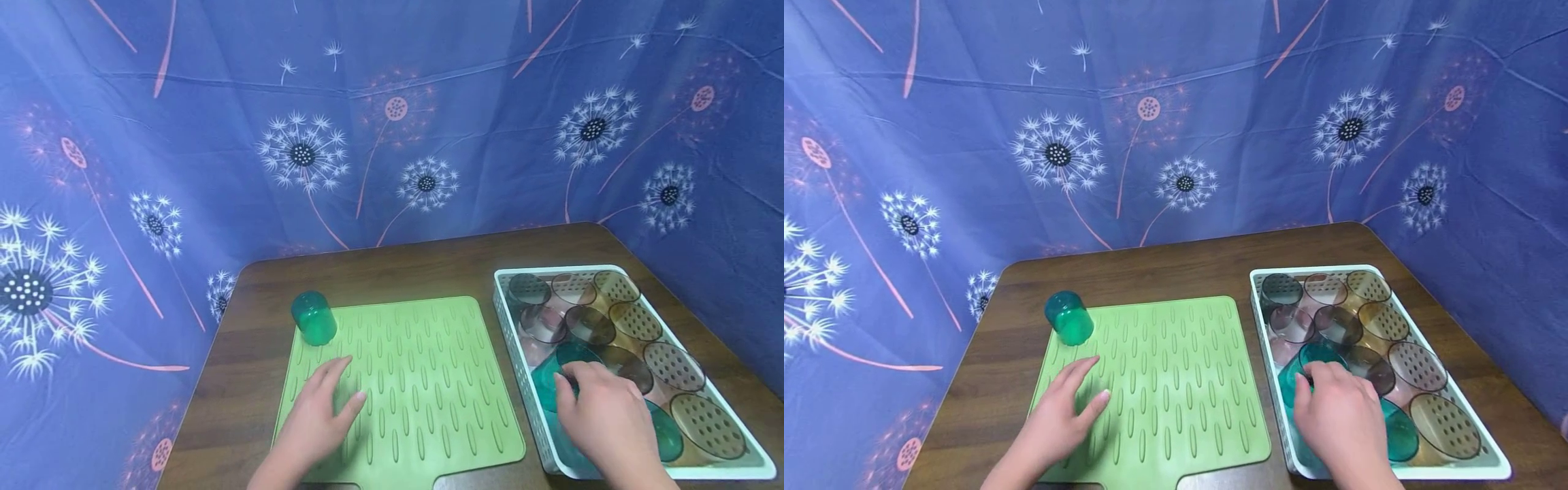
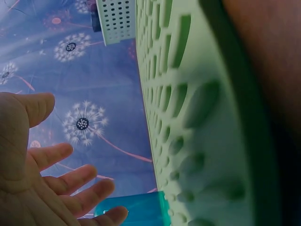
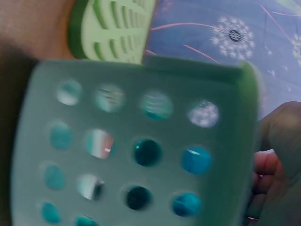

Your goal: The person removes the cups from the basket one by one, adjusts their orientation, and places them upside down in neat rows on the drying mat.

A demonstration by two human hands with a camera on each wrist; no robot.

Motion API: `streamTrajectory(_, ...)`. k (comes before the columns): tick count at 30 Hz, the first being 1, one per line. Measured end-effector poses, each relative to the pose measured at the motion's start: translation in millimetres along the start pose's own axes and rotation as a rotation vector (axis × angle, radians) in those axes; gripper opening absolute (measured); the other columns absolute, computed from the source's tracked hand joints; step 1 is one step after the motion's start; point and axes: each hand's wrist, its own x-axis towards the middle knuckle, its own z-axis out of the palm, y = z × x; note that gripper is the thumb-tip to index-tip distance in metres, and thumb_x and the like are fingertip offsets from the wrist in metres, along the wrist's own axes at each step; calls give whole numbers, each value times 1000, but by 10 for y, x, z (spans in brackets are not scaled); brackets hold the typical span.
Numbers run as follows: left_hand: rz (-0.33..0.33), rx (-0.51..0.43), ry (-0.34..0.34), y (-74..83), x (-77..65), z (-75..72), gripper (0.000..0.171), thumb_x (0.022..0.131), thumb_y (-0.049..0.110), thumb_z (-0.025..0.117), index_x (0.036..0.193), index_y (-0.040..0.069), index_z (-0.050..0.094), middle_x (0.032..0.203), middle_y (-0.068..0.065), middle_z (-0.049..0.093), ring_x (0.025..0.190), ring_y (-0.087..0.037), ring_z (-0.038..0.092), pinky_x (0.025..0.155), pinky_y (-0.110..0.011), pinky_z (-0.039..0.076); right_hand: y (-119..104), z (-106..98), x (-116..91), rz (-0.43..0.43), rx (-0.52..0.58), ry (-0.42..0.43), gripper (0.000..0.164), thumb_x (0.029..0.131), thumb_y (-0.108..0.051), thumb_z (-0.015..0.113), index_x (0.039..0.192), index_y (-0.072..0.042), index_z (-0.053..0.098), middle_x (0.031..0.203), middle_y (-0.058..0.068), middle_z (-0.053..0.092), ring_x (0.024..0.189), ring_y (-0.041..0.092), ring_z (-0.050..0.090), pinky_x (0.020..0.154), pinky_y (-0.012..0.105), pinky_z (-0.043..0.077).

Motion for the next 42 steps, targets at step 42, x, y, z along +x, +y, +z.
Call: streamTrajectory(42, 180, -188, -134, 412, 50, 214, 77, 85, 42, 79, 151, 28, 41, 148, -4, 47, 131, -27, 56, 104, -51, 52, -823, 812, -220, 446, 1178, -472, 34, 103, -11, 51, 130, 9, 49, 96, 8, 61, 89, 18, 62, 82, 29, 55)
